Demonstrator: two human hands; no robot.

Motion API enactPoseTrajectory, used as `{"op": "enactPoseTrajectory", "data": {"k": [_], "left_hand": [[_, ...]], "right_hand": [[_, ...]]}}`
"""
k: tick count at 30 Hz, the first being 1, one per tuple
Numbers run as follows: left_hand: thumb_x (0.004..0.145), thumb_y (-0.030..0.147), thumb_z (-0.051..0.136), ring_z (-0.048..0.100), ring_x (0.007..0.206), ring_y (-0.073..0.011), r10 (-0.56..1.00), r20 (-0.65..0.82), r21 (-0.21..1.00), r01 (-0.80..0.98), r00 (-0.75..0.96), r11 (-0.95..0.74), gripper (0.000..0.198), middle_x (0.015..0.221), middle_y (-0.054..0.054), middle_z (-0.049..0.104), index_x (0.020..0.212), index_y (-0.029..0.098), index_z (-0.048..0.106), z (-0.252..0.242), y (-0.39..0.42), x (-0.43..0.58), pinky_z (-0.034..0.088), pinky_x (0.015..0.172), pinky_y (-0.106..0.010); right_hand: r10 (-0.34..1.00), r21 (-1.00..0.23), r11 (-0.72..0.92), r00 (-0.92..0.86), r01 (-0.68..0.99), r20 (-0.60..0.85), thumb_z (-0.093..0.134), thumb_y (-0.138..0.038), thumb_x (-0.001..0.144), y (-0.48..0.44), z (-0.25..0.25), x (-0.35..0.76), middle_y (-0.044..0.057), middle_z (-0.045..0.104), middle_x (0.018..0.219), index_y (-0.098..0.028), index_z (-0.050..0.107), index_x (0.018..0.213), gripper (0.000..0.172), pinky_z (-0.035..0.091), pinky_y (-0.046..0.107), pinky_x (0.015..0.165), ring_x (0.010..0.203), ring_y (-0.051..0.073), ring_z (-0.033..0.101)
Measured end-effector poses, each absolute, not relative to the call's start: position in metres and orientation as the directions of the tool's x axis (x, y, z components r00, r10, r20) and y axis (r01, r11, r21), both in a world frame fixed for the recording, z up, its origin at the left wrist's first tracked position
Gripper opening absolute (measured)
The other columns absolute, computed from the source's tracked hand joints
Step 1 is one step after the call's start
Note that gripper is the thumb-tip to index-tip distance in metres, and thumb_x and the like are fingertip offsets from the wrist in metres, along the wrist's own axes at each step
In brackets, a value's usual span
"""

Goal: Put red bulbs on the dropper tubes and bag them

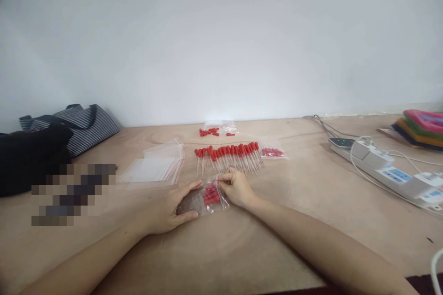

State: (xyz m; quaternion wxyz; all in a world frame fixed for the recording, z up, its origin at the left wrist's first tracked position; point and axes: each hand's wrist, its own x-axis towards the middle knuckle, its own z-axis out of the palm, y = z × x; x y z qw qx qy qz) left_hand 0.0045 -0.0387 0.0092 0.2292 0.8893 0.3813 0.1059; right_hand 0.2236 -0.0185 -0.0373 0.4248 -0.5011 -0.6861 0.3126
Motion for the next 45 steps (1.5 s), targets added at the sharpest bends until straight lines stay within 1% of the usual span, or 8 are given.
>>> {"op": "enactPoseTrajectory", "data": {"k": [7,14,18,23,33,36,39,45], "left_hand": [[0.077,0.043,0.051,0.04,0.118,-0.023,0.732,0.005,0.475,0.642,0.682,-0.601,0.063,0.131,-0.009,0.041,0.129,0.018,0.026,0.006,-0.037,0.004,0.033,0.098,-0.04],[0.076,0.045,0.051,0.039,0.118,-0.0238,0.732,0.009,0.472,0.642,0.681,-0.604,0.063,0.132,-0.009,0.04,0.129,0.019,0.028,0.008,-0.037,0.004,0.033,0.097,-0.041],[0.076,0.044,0.051,0.038,0.119,-0.024,0.737,0.002,0.465,0.652,0.676,-0.599,0.062,0.133,-0.009,0.039,0.129,0.019,0.029,0.009,-0.038,0.004,0.033,0.098,-0.04],[0.077,0.045,0.05,0.038,0.119,-0.024,0.729,0.001,0.462,0.646,0.685,-0.608,0.062,0.133,-0.009,0.038,0.129,0.02,0.028,0.007,-0.037,0.003,0.034,0.098,-0.04],[0.077,0.046,0.05,0.038,0.119,-0.0234,0.723,-0.009,0.463,0.644,0.691,-0.609,0.063,0.133,-0.01,0.038,0.13,0.018,0.027,0.006,-0.037,0.002,0.033,0.098,-0.04],[0.078,0.045,0.049,0.037,0.12,-0.0226,0.723,-0.008,0.468,0.641,0.691,-0.608,0.063,0.133,-0.01,0.038,0.129,0.018,0.027,0.007,-0.038,0.003,0.033,0.099,-0.039],[0.077,0.044,0.05,0.038,0.119,-0.0226,0.732,-0.009,0.465,0.651,0.681,-0.6,0.062,0.134,-0.009,0.038,0.129,0.019,0.027,0.009,-0.039,0.004,0.033,0.099,-0.039],[0.077,0.045,0.05,0.039,0.118,-0.0244,0.756,-0.009,0.449,0.678,0.655,-0.582,0.062,0.132,-0.009,0.04,0.129,0.019,0.029,0.007,-0.038,0.005,0.034,0.098,-0.04]], "right_hand": [[0.995,-0.717,0.084,-0.019,0.692,0.098,0.058,-0.044,0.069,-0.022,-0.022,0.214,-0.001,0.057,0.055,-0.019,0.063,0.06,0.027,0.03,0.02,0.049,0.054,0.011,0.05],[0.908,-0.81,0.281,-0.416,0.514,0.05,0.055,-0.043,0.07,-0.009,-0.016,0.242,-0.002,0.06,0.059,-0.016,0.066,0.068,0.029,0.037,0.02,0.053,0.059,0.012,0.053],[0.991,-0.715,0.09,0.005,0.693,0.13,0.054,-0.038,0.07,0.023,-0.004,0.268,0.001,0.061,0.063,-0.016,0.062,0.065,0.024,0.039,0.022,0.056,0.06,0.013,0.054],[0.921,-0.596,-0.143,0.327,0.79,0.212,0.058,-0.042,0.064,0.062,0.007,0.278,0.01,0.062,0.091,-0.015,0.059,0.091,0.038,0.04,0.03,0.066,0.083,0.022,0.056],[0.92,-0.648,-0.149,0.346,0.747,0.187,0.055,-0.034,0.068,0.071,0.011,0.282,0.007,0.064,0.075,-0.017,0.058,0.069,0.017,0.041,0.028,0.063,0.074,0.019,0.058],[0.915,-0.752,-0.028,0.319,0.659,0.246,0.051,-0.039,0.073,0.052,0.015,0.288,0.003,0.062,0.073,-0.017,0.054,0.074,0.023,0.042,0.023,0.058,0.065,0.012,0.057],[0.93,-0.945,0.133,0.291,0.298,0.223,0.053,-0.05,0.069,0.022,0.01,0.284,-0.002,0.055,0.058,-0.017,0.049,0.073,0.033,0.037,0.021,0.044,0.046,0.008,0.049],[0.967,-0.997,0.083,0.242,-0.009,0.078,0.06,-0.058,0.06,-0.025,-0.01,0.26,-0.005,0.051,0.049,-0.019,0.044,0.065,0.042,0.038,0.02,0.04,0.041,0.007,0.047]]}}
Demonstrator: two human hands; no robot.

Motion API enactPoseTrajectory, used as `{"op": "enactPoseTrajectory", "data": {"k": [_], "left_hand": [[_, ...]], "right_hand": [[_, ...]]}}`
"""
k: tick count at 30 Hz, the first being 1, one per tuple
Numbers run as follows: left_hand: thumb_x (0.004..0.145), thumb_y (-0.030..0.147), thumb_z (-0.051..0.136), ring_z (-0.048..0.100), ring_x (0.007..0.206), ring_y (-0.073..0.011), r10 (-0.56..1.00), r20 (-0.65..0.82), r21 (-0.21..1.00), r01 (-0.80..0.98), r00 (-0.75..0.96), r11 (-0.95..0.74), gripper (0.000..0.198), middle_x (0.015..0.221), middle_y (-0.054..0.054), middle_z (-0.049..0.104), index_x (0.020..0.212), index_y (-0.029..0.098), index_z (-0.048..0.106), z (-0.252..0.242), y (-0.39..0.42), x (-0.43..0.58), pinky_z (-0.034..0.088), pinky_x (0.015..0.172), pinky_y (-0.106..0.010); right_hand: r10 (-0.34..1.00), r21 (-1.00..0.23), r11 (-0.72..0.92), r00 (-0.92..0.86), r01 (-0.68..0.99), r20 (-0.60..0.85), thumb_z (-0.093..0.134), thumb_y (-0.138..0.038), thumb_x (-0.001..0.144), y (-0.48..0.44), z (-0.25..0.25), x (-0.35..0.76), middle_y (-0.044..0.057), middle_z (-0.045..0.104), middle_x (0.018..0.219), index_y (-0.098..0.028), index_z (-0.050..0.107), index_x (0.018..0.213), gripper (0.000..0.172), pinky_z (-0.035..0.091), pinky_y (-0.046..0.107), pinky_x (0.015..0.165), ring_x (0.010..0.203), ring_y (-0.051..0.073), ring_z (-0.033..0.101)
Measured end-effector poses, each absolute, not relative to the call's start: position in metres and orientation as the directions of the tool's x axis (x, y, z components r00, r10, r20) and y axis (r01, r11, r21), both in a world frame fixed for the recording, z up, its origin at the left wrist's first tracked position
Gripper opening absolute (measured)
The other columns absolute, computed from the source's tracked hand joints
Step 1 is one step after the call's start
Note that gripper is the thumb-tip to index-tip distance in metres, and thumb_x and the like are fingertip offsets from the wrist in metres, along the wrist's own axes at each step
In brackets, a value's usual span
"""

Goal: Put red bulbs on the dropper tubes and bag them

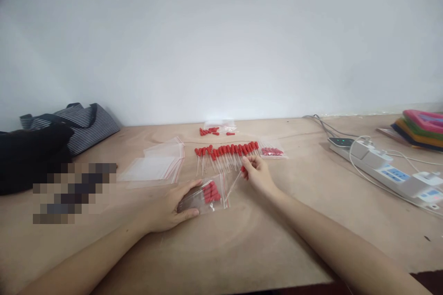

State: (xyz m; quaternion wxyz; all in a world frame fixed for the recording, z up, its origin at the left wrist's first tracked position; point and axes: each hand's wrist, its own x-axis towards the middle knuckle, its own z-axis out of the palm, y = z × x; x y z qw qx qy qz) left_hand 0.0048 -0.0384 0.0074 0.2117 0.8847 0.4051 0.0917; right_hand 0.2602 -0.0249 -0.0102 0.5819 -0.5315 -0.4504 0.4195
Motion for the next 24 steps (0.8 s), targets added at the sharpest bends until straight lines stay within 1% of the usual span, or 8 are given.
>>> {"op": "enactPoseTrajectory", "data": {"k": [3,6,8,10,12,13,18,24], "left_hand": [[0.077,0.045,0.05,0.04,0.117,-0.0245,0.761,0.013,0.454,0.674,0.649,-0.582,0.061,0.131,-0.009,0.041,0.129,0.02,0.03,0.006,-0.038,0.005,0.034,0.097,-0.041],[0.078,0.045,0.049,0.041,0.116,-0.0242,0.76,0.03,0.473,0.661,0.649,-0.582,0.06,0.13,-0.008,0.042,0.129,0.021,0.029,0.005,-0.038,0.006,0.034,0.097,-0.041],[0.078,0.044,0.049,0.041,0.116,-0.0241,0.755,0.049,0.483,0.647,0.653,-0.591,0.059,0.131,-0.008,0.042,0.129,0.022,0.03,0.005,-0.039,0.006,0.034,0.097,-0.041],[0.078,0.044,0.049,0.04,0.117,-0.024,0.756,0.06,0.481,0.644,0.652,-0.594,0.059,0.131,-0.008,0.041,0.129,0.022,0.03,0.004,-0.039,0.007,0.034,0.097,-0.041],[0.078,0.045,0.049,0.04,0.117,-0.024,0.757,0.055,0.472,0.651,0.651,-0.594,0.059,0.131,-0.008,0.041,0.129,0.022,0.03,0.004,-0.039,0.007,0.034,0.097,-0.041],[0.078,0.046,0.048,0.04,0.117,-0.024,0.757,0.049,0.467,0.655,0.652,-0.594,0.059,0.131,-0.009,0.041,0.129,0.022,0.03,0.004,-0.039,0.007,0.034,0.097,-0.041],[0.078,0.046,0.048,0.04,0.117,-0.0246,0.766,0.04,0.465,0.667,0.641,-0.582,0.059,0.131,-0.008,0.042,0.128,0.021,0.031,0.005,-0.039,0.007,0.034,0.097,-0.041],[0.078,0.046,0.047,0.037,0.12,-0.0247,0.769,0.013,0.465,0.677,0.639,-0.57,0.059,0.133,-0.008,0.039,0.129,0.021,0.03,0.005,-0.038,0.006,0.032,0.098,-0.042]], "right_hand": [[0.977,-0.993,0.013,0.213,-0.118,-0.013,0.063,-0.057,0.058,-0.031,-0.017,0.256,-0.005,0.054,0.053,-0.019,0.045,0.068,0.043,0.042,0.02,0.043,0.045,0.008,0.051],[0.992,-0.982,-0.093,0.073,-0.161,-0.106,0.066,-0.052,0.058,-0.036,-0.02,0.257,-0.004,0.057,0.056,-0.019,0.047,0.068,0.04,0.046,0.02,0.051,0.052,0.009,0.055],[0.989,-0.98,-0.145,-0.04,-0.133,-0.141,0.072,-0.045,0.054,-0.04,-0.019,0.259,-0.003,0.058,0.054,-0.018,0.051,0.065,0.036,0.046,0.021,0.051,0.05,0.009,0.054],[0.97,-0.984,-0.167,-0.191,-0.059,-0.153,0.076,-0.039,0.05,-0.044,-0.018,0.259,-0.002,0.058,0.052,-0.017,0.055,0.063,0.033,0.044,0.02,0.047,0.047,0.009,0.052],[0.934,-0.988,-0.155,-0.322,0.018,-0.152,0.076,-0.037,0.049,-0.046,-0.016,0.26,-0.001,0.059,0.052,-0.016,0.058,0.062,0.031,0.041,0.02,0.045,0.047,0.008,0.051],[0.925,-0.989,-0.14,-0.352,0.043,-0.146,0.076,-0.038,0.051,-0.046,-0.015,0.26,-0.001,0.059,0.053,-0.016,0.058,0.063,0.031,0.041,0.019,0.045,0.047,0.008,0.051],[0.957,-0.993,-0.096,-0.267,0.065,-0.11,0.07,-0.044,0.057,-0.034,-0.009,0.279,-0.004,0.055,0.053,-0.016,0.055,0.066,0.033,0.042,0.02,0.049,0.048,0.007,0.05],[0.992,-0.98,-0.061,-0.095,0.189,-0.08,0.071,-0.043,0.055,-0.01,-0.01,0.325,-0.003,0.056,0.059,-0.015,0.057,0.069,0.034,0.041,0.021,0.051,0.052,0.007,0.05]]}}
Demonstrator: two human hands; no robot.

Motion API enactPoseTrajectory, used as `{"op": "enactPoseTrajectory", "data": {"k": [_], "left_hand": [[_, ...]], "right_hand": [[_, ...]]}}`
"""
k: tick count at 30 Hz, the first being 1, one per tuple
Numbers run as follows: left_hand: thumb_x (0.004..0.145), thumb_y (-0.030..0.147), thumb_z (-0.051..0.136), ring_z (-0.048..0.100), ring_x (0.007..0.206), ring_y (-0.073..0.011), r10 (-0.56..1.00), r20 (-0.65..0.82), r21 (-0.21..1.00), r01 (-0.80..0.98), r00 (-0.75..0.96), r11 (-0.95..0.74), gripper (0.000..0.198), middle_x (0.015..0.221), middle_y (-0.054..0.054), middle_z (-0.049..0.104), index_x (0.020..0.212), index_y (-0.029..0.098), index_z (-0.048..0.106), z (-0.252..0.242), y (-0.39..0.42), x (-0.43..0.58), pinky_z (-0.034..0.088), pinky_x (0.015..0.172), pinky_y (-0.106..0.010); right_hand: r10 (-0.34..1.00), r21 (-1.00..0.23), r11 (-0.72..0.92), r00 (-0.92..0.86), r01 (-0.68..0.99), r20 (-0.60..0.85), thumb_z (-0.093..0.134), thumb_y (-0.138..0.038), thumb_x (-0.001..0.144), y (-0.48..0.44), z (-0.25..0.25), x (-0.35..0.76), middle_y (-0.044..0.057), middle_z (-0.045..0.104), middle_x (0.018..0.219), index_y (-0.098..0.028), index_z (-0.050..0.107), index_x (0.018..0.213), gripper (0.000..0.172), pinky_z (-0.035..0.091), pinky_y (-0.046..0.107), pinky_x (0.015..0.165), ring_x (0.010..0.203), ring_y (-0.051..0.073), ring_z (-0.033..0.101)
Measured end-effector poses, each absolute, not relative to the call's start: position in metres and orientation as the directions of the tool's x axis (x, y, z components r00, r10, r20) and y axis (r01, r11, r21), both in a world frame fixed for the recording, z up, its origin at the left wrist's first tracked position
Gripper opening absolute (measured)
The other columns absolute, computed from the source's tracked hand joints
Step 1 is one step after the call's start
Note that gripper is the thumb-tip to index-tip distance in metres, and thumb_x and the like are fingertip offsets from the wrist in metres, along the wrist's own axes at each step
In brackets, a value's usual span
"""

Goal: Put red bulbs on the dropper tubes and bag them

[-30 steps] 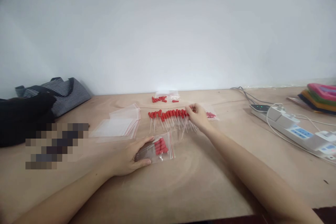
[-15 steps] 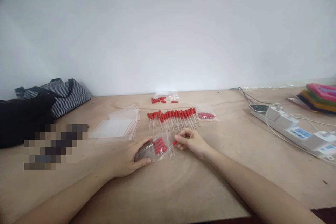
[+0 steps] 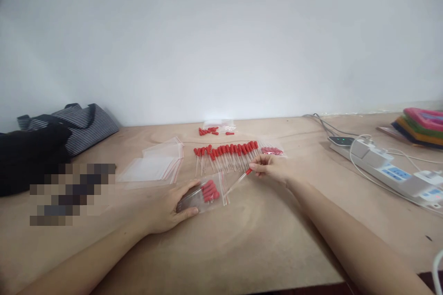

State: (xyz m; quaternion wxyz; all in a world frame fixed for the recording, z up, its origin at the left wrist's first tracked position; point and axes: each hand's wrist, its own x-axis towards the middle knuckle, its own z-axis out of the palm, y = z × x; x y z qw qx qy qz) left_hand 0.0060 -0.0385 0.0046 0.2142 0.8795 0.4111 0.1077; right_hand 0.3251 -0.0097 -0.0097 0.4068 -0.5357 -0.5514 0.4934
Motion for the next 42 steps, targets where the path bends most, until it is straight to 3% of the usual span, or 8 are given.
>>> {"op": "enactPoseTrajectory", "data": {"k": [15,22,26,33,37,42], "left_hand": [[0.078,0.046,0.048,0.038,0.119,-0.0243,0.765,0.032,0.473,0.664,0.643,-0.579,0.058,0.132,-0.008,0.04,0.128,0.022,0.03,0.005,-0.038,0.006,0.033,0.098,-0.042],[0.078,0.045,0.048,0.038,0.119,-0.0248,0.765,0.035,0.463,0.668,0.643,-0.583,0.058,0.132,-0.008,0.04,0.129,0.022,0.031,0.004,-0.038,0.006,0.032,0.098,-0.043],[0.078,0.045,0.048,0.036,0.12,-0.0245,0.763,0.033,0.445,0.674,0.645,-0.59,0.058,0.133,-0.008,0.039,0.128,0.022,0.03,0.005,-0.039,0.007,0.032,0.099,-0.043],[0.078,0.044,0.048,0.036,0.12,-0.0249,0.763,0.039,0.451,0.67,0.645,-0.59,0.057,0.132,-0.008,0.04,0.128,0.022,0.031,0.003,-0.038,0.008,0.031,0.099,-0.043],[0.078,0.043,0.049,0.038,0.119,-0.0244,0.75,0.059,0.452,0.652,0.659,-0.608,0.057,0.131,-0.008,0.041,0.128,0.022,0.032,0.001,-0.037,0.008,0.032,0.099,-0.043],[0.077,0.042,0.05,0.04,0.117,-0.0236,0.742,0.097,0.45,0.636,0.663,-0.627,0.057,0.129,-0.008,0.043,0.127,0.022,0.032,0.0,-0.037,0.008,0.034,0.097,-0.041]], "right_hand": [[0.993,-0.965,-0.065,-0.079,0.253,-0.087,0.069,-0.046,0.057,-0.012,-0.014,0.31,-0.004,0.053,0.052,-0.016,0.057,0.067,0.033,0.04,0.021,0.047,0.048,0.007,0.049],[0.94,-0.974,-0.048,-0.32,0.221,-0.119,0.075,-0.04,0.05,-0.03,-0.014,0.285,-0.003,0.058,0.056,-0.015,0.062,0.066,0.033,0.035,0.018,0.044,0.046,0.005,0.046],[0.894,-0.974,-0.004,-0.435,0.228,-0.105,0.071,-0.039,0.057,-0.039,-0.014,0.273,-0.001,0.064,0.063,-0.016,0.067,0.075,0.029,0.04,0.02,0.051,0.052,0.007,0.052],[0.835,-0.954,0.193,-0.549,0.229,0.037,0.064,-0.042,0.066,-0.036,-0.017,0.261,0.003,0.066,0.078,-0.019,0.069,0.084,0.03,0.045,0.025,0.065,0.069,0.012,0.057],[0.819,-0.908,0.352,-0.544,0.226,0.181,0.068,-0.038,0.063,-0.031,-0.021,0.25,0.002,0.059,0.076,-0.021,0.07,0.077,0.022,0.044,0.025,0.066,0.07,0.011,0.054],[0.791,-0.894,0.406,-0.562,0.188,0.24,0.071,-0.033,0.062,-0.032,-0.02,0.242,0.002,0.055,0.083,-0.021,0.069,0.074,0.017,0.042,0.023,0.063,0.072,0.01,0.051]]}}
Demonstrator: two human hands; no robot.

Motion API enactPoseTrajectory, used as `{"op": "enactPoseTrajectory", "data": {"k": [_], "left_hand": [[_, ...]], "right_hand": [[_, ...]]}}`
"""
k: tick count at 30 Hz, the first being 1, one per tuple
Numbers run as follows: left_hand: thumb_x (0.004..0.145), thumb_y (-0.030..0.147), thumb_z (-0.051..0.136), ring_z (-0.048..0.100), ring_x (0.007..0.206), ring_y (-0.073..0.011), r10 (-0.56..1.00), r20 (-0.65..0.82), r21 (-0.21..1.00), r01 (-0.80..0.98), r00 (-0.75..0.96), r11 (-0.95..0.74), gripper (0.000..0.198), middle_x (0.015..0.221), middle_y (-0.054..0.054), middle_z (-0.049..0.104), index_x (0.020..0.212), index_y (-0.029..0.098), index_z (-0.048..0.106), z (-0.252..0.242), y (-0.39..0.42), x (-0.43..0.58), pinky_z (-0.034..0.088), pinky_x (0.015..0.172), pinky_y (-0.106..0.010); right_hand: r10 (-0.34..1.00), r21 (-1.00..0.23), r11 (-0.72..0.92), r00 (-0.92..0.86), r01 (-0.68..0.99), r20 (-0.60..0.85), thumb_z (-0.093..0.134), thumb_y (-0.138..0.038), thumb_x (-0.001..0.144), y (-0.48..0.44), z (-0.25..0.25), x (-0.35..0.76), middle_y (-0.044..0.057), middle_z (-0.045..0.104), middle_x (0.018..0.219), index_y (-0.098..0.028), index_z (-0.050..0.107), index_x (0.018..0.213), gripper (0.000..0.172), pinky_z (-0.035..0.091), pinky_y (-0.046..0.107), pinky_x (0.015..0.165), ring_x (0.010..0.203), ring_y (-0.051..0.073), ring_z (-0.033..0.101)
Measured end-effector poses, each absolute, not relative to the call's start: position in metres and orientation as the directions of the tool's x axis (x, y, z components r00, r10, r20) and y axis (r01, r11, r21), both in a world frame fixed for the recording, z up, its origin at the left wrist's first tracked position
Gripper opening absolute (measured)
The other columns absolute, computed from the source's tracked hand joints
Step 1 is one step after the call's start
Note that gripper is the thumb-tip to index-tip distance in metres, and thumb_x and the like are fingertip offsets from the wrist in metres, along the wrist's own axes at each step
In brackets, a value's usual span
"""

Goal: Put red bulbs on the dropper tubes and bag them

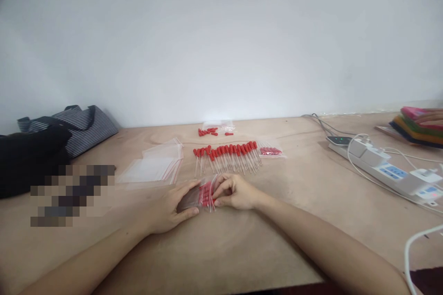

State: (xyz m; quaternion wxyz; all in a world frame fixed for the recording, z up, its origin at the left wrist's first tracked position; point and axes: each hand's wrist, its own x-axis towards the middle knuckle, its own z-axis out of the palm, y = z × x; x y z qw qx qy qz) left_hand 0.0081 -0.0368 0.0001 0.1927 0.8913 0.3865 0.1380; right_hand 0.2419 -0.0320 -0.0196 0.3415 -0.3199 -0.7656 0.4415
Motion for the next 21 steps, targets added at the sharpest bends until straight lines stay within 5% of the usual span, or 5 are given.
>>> {"op": "enactPoseTrajectory", "data": {"k": [11,16,21], "left_hand": [[0.079,0.045,0.048,0.043,0.116,-0.0228,0.72,0.11,0.398,0.633,0.685,-0.664,0.056,0.127,-0.009,0.046,0.126,0.02,0.034,0.002,-0.038,0.01,0.03,0.1,-0.043],[0.079,0.046,0.049,0.044,0.114,-0.0228,0.688,0.132,0.365,0.61,0.713,-0.703,0.051,0.124,-0.008,0.05,0.122,0.021,0.041,0.004,-0.035,0.006,0.032,0.099,-0.043],[0.081,0.044,0.048,0.041,0.118,-0.0219,0.572,0.099,0.265,0.533,0.814,-0.804,0.049,0.125,-0.005,0.049,0.125,0.024,0.041,0.004,-0.024,-0.011,0.028,0.102,-0.042]], "right_hand": [[0.821,-0.974,0.152,-0.57,0.166,0.031,0.076,-0.036,0.051,-0.032,-0.024,0.231,-0.003,0.056,0.055,-0.015,0.062,0.063,0.027,0.037,0.019,0.047,0.048,0.007,0.048],[0.856,-0.891,0.335,-0.494,0.306,0.152,0.073,-0.042,0.055,-0.034,-0.024,0.224,-0.003,0.055,0.052,-0.015,0.058,0.056,0.031,0.034,0.018,0.045,0.047,0.007,0.047],[0.809,-0.666,0.549,-0.521,0.505,0.272,0.062,-0.049,0.066,-0.043,-0.016,0.214,-0.004,0.059,0.056,-0.018,0.06,0.06,0.031,0.031,0.019,0.049,0.05,0.007,0.049]]}}
